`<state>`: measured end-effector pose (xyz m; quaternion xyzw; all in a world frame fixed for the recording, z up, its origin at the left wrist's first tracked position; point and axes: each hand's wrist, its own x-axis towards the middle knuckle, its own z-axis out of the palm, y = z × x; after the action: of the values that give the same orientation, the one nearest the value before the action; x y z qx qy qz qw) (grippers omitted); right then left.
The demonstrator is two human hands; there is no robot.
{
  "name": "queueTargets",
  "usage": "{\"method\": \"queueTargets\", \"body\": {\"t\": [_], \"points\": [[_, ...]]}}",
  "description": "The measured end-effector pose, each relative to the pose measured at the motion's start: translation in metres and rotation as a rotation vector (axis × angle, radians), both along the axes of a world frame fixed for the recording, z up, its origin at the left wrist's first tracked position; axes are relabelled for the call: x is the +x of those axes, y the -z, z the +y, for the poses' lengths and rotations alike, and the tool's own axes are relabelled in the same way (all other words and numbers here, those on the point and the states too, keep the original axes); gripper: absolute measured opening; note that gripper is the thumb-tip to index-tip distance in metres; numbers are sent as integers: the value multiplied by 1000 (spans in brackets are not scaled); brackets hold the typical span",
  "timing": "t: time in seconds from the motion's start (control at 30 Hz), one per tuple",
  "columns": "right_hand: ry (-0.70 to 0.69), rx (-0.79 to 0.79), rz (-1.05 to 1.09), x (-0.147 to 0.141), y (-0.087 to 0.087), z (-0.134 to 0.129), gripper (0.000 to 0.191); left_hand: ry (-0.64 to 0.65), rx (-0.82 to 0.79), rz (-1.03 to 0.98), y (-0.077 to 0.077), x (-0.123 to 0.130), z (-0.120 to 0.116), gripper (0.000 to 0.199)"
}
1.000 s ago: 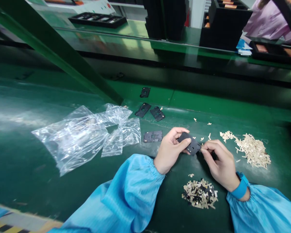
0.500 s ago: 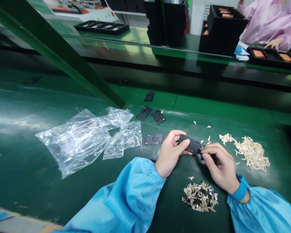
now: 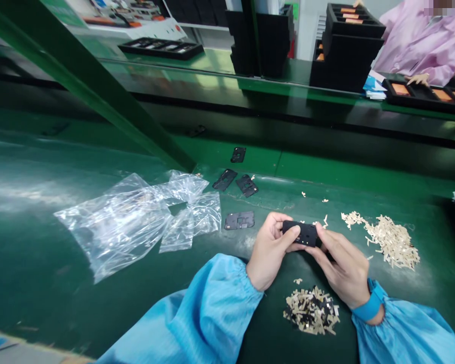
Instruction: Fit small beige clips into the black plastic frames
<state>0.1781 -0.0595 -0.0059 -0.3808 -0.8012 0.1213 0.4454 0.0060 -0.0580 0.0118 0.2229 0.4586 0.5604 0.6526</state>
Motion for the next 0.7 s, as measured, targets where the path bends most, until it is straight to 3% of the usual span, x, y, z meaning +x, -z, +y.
{"method": "queueTargets", "body": {"t": [0.13, 0.4, 0.7], "points": [[15, 52, 9, 2, 2, 0, 65, -1, 5, 15, 1, -1, 0, 50], [-36, -337, 177, 0, -1, 7, 36, 77, 53, 101, 4, -8, 6, 50], [-97, -423, 161, 0, -4, 8, 32, 159, 65, 137, 0, -12, 8, 47]]}}
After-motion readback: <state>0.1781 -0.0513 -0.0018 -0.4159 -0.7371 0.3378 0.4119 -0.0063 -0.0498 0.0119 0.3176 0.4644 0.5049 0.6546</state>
